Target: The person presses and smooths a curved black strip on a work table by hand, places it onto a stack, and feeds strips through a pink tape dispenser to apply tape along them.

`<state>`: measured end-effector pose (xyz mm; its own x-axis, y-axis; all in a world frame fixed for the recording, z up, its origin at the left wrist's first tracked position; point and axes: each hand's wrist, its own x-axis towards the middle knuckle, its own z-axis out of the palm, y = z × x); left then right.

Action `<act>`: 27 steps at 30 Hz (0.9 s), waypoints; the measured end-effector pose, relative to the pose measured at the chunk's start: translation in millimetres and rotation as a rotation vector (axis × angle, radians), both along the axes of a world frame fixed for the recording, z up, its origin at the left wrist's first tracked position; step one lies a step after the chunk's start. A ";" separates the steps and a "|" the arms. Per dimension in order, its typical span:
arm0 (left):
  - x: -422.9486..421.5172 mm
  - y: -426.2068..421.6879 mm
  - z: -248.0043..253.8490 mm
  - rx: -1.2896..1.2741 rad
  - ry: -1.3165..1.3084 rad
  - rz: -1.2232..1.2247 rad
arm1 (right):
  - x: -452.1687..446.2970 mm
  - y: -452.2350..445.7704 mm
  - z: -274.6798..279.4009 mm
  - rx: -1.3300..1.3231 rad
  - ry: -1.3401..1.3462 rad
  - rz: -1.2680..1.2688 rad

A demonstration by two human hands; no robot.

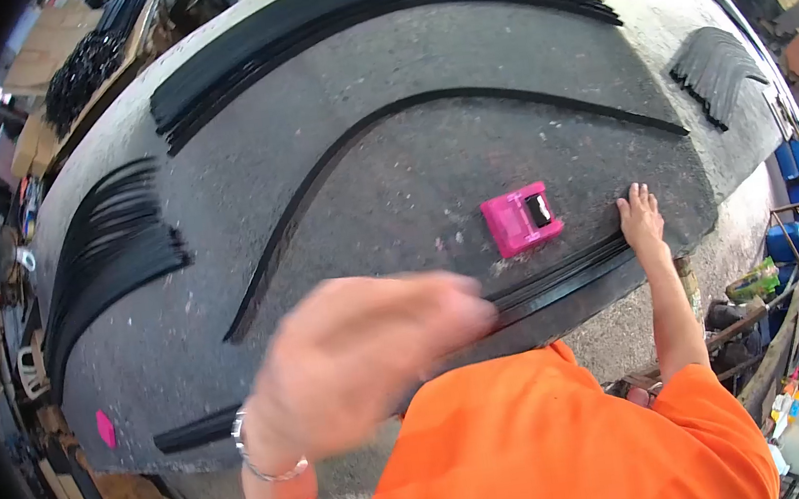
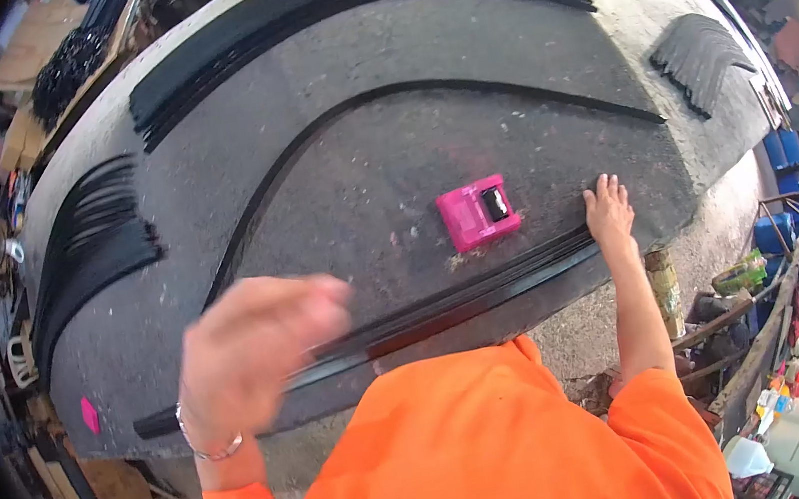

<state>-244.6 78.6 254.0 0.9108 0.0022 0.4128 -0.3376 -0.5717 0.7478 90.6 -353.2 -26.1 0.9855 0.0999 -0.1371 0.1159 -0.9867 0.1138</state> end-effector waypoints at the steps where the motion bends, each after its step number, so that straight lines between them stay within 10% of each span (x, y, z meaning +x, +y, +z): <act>1: 5.3 -19.2 14.7 0.008 -0.100 -0.120 | 2.0 -5.1 -6.5 0.000 -0.031 0.032; 6: 26.5 -109.8 33.7 -0.194 -0.573 -0.222 | 4.7 -14.0 -14.5 0.028 -0.064 0.098; 18: -4.2 -56.3 19.2 -0.058 -0.337 -0.172 | -13.3 13.2 25.3 -0.042 -0.041 0.071; 24: 41.0 -0.1 -147.7 -0.387 0.264 0.521 | -32.8 23.0 16.6 -0.017 -0.143 0.353; 27: 46.2 23.9 -246.4 0.172 0.404 0.681 | -34.0 18.7 40.8 0.216 0.008 0.484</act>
